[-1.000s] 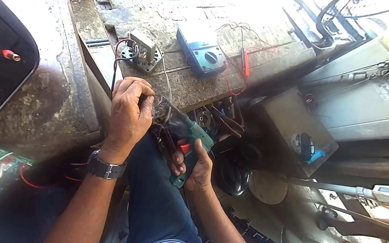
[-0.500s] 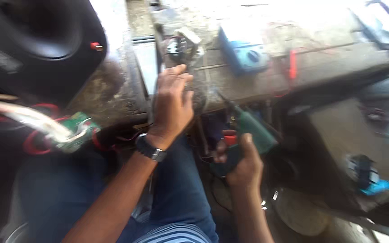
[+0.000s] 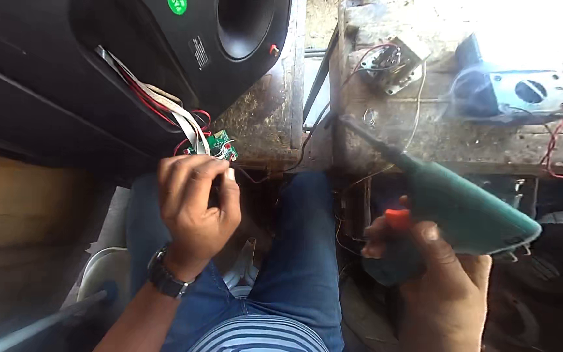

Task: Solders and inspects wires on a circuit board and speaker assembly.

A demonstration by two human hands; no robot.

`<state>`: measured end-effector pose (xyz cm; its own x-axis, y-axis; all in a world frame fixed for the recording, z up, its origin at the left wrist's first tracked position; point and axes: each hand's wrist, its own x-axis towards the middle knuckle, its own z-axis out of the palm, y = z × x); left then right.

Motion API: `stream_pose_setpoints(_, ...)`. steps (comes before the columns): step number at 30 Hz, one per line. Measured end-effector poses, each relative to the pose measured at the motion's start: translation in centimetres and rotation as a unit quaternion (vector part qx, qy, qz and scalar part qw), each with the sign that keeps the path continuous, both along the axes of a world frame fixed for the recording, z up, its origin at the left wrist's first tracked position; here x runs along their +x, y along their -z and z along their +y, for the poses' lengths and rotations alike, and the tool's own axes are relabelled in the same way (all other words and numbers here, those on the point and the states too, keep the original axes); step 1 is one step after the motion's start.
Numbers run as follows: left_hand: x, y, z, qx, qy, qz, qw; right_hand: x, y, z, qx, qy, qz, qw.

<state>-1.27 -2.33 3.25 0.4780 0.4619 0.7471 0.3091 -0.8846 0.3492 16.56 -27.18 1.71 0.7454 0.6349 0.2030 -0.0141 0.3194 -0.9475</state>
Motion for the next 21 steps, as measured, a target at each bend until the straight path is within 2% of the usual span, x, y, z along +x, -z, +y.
stream_pose_setpoints(9, 0.5, 0.2, 1.2, 0.007, -0.021, 0.101, 0.995, -1.5, 1.6, 4.2, 0.019, -0.078, 0.067, 0.994)
stream_pose_setpoints(14, 0.4, 1.5, 1.5, 0.034, -0.036, 0.129, 0.99, -1.7, 3.2, 5.4, 0.032, -0.079, 0.131, 0.988)
stream_pose_setpoints(21, 0.5, 2.6, 1.7, 0.069, -0.059, 0.149, 0.985, -0.9, 3.5, 5.3, 0.03, -0.08, 0.129, 0.988)
